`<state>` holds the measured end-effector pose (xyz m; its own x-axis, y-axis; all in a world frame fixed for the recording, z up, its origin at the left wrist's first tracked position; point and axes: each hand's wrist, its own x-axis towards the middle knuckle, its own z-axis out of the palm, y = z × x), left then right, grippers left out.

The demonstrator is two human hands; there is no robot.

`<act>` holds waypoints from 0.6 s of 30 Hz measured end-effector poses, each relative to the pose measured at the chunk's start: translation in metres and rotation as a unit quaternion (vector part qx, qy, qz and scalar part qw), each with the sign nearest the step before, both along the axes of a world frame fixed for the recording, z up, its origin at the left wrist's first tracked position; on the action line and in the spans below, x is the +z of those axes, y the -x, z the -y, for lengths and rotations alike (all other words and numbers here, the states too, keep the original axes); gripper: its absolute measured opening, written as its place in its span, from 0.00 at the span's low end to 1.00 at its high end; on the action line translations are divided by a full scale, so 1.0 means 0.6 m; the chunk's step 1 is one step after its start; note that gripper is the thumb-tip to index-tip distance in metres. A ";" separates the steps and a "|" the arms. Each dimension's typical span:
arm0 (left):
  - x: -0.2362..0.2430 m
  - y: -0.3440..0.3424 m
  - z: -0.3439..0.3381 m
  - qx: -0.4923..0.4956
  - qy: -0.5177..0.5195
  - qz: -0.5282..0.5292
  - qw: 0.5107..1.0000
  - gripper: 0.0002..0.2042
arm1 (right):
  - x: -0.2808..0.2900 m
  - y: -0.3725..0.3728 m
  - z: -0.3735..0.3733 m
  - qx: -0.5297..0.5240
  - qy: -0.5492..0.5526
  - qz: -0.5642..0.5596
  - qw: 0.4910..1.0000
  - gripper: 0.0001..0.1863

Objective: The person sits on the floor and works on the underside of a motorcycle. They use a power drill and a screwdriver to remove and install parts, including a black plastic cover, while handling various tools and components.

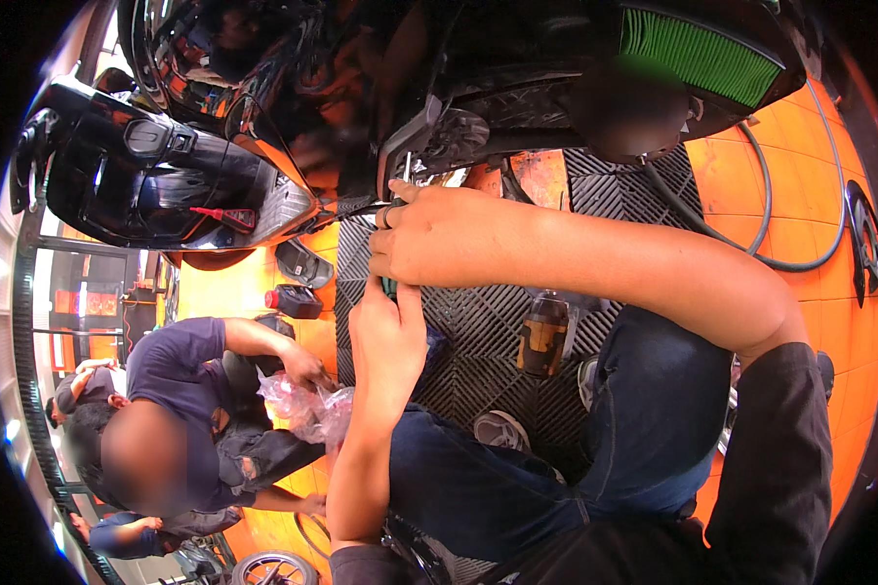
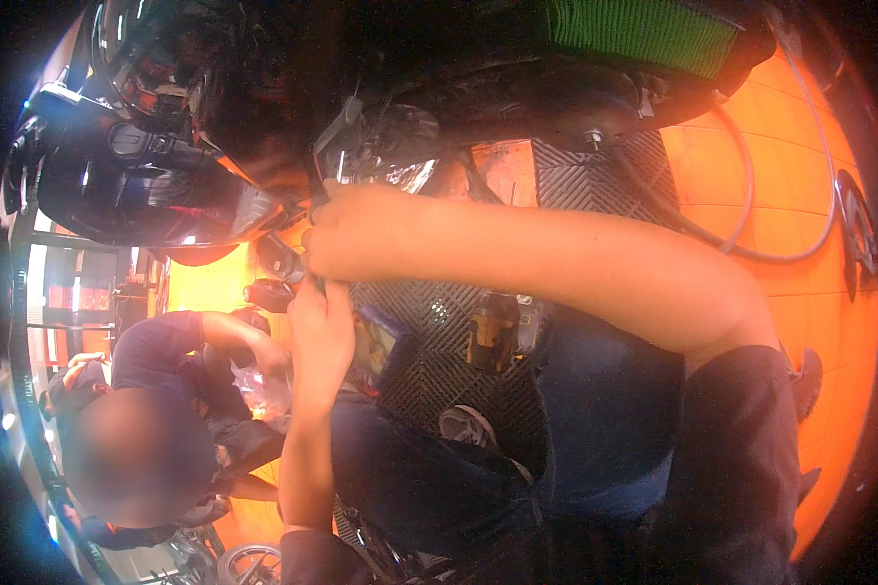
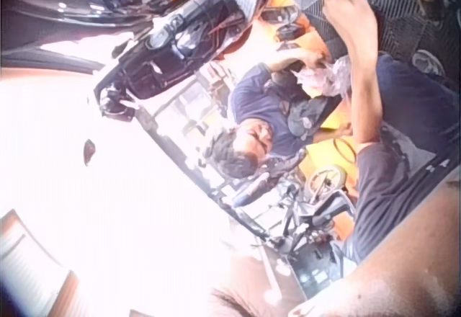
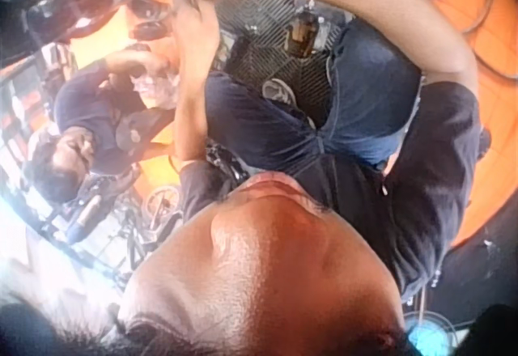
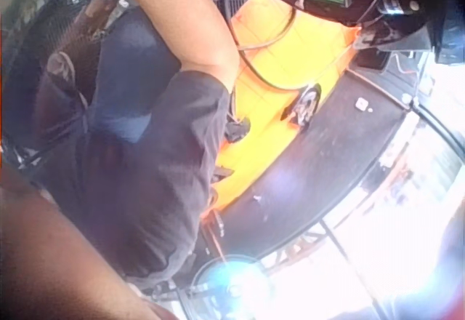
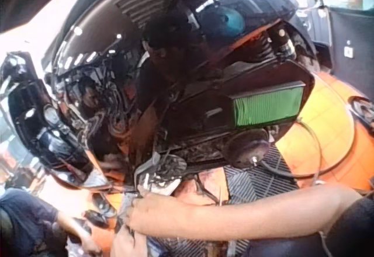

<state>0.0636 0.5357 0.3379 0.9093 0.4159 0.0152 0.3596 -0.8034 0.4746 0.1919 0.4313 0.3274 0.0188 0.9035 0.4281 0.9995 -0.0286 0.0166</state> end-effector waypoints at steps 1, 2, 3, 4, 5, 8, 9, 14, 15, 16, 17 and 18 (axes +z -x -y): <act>0.002 -0.001 0.003 0.006 -0.020 -0.001 1.000 0.24 | -0.003 -0.002 -0.002 0.004 -0.011 0.004 1.000 0.13; 0.004 -0.001 0.007 0.006 -0.040 0.002 0.999 0.24 | -0.007 -0.005 -0.003 0.006 -0.006 0.002 1.000 0.13; 0.005 -0.003 0.012 0.008 -0.061 0.004 0.998 0.24 | -0.011 -0.009 -0.002 0.016 -0.037 0.013 0.999 0.13; 0.005 -0.004 0.017 0.014 -0.087 -0.001 0.996 0.24 | -0.015 -0.012 -0.001 0.023 -0.052 0.017 0.998 0.13; 0.004 -0.005 0.021 0.014 -0.110 0.000 0.994 0.23 | -0.021 -0.015 0.001 0.029 -0.067 0.019 0.997 0.13; 0.000 -0.007 0.027 0.023 -0.201 -0.026 0.979 0.22 | -0.037 -0.021 0.005 0.052 -0.121 0.043 0.990 0.15; -0.002 -0.008 0.025 0.022 -0.237 -0.039 0.970 0.22 | -0.042 -0.024 0.003 0.055 -0.126 0.045 0.990 0.15; -0.008 -0.002 0.008 0.005 -0.284 -0.030 0.958 0.20 | -0.048 -0.025 -0.001 0.056 -0.180 0.070 0.980 0.18; -0.008 -0.002 0.003 -0.007 -0.266 -0.017 0.964 0.22 | -0.045 -0.025 0.000 0.056 -0.159 0.060 0.984 0.18; -0.007 0.000 -0.001 -0.014 -0.201 -0.011 0.979 0.22 | -0.041 -0.025 0.001 0.061 -0.160 0.057 0.983 0.18; -0.005 0.000 -0.005 -0.018 -0.133 -0.009 0.991 0.23 | -0.036 -0.028 0.002 0.066 -0.138 0.055 0.987 0.19; -0.003 0.000 -0.009 -0.023 -0.065 -0.006 0.998 0.24 | -0.030 -0.030 0.003 0.062 -0.117 0.058 0.990 0.19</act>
<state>0.0635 0.5413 0.3361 0.9282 0.3681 0.0546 0.3252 -0.8738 0.3616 0.2101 0.4297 0.3092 -0.1475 0.7719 0.6185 0.9873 0.0777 0.1385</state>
